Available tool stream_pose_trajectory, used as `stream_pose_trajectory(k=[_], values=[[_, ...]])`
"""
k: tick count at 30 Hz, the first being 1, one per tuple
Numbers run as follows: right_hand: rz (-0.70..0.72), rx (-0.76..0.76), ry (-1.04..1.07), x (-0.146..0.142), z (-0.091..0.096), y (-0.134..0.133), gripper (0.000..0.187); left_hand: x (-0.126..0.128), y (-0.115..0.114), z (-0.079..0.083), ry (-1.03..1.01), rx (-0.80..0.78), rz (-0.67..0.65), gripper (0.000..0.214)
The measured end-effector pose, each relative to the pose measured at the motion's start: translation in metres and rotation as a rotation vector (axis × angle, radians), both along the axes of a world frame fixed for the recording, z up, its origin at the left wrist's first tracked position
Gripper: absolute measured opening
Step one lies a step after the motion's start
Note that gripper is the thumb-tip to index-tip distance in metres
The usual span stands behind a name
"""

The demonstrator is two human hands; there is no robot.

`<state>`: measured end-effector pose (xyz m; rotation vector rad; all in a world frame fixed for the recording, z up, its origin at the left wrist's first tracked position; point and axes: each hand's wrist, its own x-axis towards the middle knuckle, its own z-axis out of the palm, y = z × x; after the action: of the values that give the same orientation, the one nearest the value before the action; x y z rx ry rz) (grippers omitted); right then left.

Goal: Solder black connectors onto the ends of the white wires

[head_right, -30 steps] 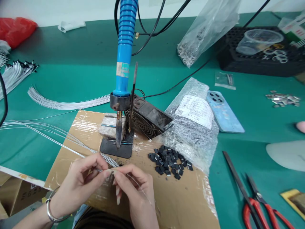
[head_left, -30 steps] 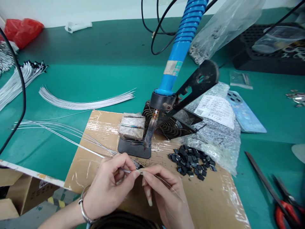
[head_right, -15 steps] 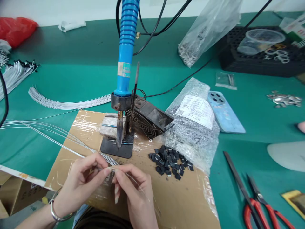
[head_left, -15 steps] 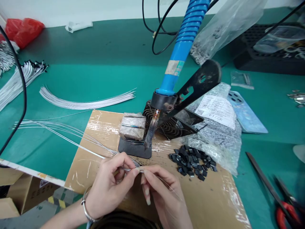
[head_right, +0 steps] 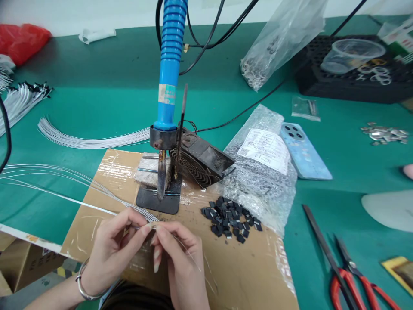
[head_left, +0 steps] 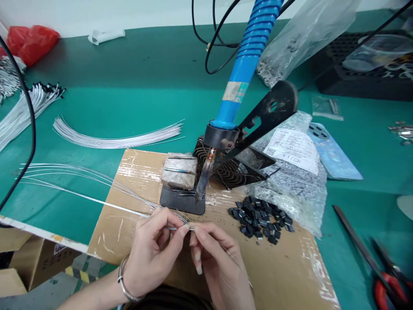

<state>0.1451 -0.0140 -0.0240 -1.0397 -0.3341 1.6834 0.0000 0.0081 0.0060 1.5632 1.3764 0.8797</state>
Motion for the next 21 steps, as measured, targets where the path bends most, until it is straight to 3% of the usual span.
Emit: stream_pose_trajectory(k=[9,15,21], values=[[-0.023,0.042,-0.018,-0.003,-0.004,-0.001,0.023,0.002,-0.002,-0.003,-0.137,-0.164,0.056,0.023],[-0.007,0.019,-0.174,0.003,0.007,-0.003,0.026,0.003,0.004,0.002,-0.115,-0.164,0.108,0.021],[-0.02,-0.008,-0.201,-0.001,0.014,0.0,0.029,0.005,0.004,0.003,-0.135,-0.198,0.102,0.023]])
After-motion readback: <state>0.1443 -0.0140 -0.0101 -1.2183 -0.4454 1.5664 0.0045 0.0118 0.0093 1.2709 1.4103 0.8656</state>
